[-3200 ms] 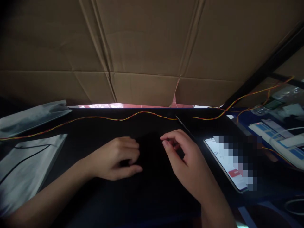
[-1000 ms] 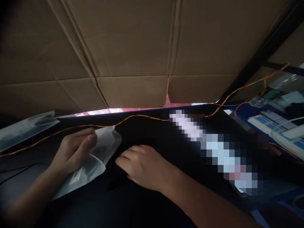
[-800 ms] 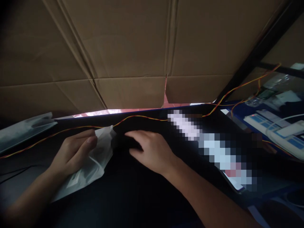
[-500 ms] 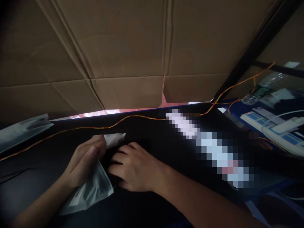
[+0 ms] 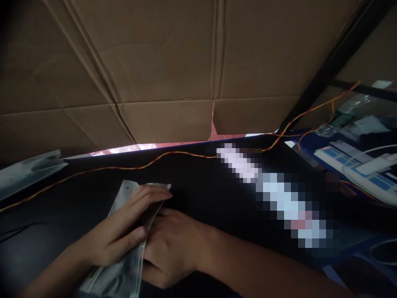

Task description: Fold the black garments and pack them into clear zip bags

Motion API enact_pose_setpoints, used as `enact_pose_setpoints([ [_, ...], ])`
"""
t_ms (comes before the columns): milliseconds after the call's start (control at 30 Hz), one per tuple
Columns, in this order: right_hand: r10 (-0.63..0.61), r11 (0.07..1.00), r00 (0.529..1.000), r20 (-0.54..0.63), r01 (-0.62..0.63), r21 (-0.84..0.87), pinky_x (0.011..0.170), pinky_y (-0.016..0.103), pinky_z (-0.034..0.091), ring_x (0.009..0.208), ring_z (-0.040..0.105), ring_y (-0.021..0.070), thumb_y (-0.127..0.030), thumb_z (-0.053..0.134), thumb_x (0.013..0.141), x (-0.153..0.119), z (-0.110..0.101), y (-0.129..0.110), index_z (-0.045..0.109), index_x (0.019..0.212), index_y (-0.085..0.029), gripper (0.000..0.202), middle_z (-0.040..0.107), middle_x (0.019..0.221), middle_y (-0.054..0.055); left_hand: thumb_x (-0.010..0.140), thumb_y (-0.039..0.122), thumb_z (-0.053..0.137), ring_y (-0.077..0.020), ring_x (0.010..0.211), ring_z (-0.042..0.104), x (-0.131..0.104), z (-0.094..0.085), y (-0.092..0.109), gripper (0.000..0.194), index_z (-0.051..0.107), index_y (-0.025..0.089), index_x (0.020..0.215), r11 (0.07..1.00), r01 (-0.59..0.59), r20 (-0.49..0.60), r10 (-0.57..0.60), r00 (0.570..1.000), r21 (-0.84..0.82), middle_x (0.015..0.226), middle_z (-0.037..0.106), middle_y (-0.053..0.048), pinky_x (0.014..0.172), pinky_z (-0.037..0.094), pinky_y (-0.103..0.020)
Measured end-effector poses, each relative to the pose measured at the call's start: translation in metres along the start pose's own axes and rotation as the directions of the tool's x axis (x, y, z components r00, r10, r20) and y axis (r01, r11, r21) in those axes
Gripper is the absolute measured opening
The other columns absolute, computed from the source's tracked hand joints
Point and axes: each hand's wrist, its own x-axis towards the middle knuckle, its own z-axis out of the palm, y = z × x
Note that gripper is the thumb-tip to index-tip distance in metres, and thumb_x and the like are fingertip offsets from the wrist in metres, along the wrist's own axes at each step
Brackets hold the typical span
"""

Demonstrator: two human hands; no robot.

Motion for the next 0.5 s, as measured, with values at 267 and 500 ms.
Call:
enact_pose_setpoints([
  [267, 0.135, 0.986, 0.979, -0.154, -0.118, 0.116, 0.123, 0.038, 0.044, 0.141, 0.060, 0.0247, -0.039, 0.057, 0.106, 0.011, 0.009, -0.003, 0.065, 0.131, -0.020, 0.032, 0.071, 0.146, 0.011, 0.114, 0.050, 0.037, -0.0334, 0.141, 0.058, -0.002, -0.002, 0.003, 0.048, 0.054, 0.026, 0.153, 0.993, 0.091, -0.141, -0.079, 0.987, 0.080, 0.153, 0.061, -0.014, 0.118, 0.048, -0.054],
  [500, -0.198, 0.960, 0.980, 0.020, 0.190, 0.205, 0.125, 0.036, 0.040, 0.138, 0.063, 0.0245, -0.035, 0.065, 0.096, 0.002, 0.008, 0.004, 0.070, 0.125, -0.022, 0.032, 0.077, 0.133, 0.007, 0.110, 0.047, 0.051, -0.0392, 0.164, 0.031, -0.011, -0.013, -0.025, 0.063, 0.039, 0.025, 0.168, 0.925, 0.197, 0.132, -0.250, 0.959, 0.325, 0.172, 0.045, -0.013, 0.130, 0.020, -0.078],
])
